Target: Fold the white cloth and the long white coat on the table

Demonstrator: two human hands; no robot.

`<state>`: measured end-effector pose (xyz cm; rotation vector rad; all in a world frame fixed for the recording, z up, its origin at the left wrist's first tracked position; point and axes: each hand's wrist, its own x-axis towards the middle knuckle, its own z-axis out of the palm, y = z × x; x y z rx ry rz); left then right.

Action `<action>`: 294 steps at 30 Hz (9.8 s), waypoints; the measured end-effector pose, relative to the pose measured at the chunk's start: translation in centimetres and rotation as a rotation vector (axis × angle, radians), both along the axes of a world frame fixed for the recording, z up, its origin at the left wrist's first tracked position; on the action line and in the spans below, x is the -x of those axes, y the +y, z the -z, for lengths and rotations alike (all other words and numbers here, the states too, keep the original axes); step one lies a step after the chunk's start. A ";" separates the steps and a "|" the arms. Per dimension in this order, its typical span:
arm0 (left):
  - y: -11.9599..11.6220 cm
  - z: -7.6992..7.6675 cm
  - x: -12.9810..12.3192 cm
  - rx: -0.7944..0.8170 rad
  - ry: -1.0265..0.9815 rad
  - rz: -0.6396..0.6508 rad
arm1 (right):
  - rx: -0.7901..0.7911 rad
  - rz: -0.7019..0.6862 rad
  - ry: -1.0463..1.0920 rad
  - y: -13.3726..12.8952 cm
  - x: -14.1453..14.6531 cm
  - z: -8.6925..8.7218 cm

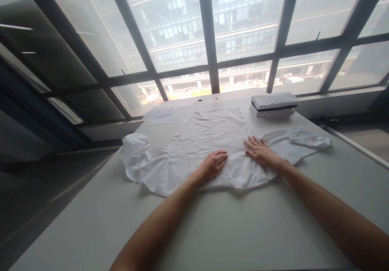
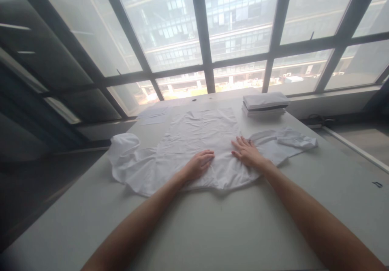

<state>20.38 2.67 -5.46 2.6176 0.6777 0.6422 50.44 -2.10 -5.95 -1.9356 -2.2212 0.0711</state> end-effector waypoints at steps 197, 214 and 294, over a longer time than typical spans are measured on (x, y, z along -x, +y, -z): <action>-4.1 -1.4 10.7 -0.092 0.337 -0.266 | -0.327 0.054 0.135 -2.9 6.6 2.0; 0.6 -2.0 7.5 -0.124 0.128 -0.159 | -0.429 -0.046 0.286 -1.5 9.5 0.0; 1.0 -1.5 7.0 -0.086 0.395 -0.160 | 0.224 0.347 2.196 8.9 3.1 -1.4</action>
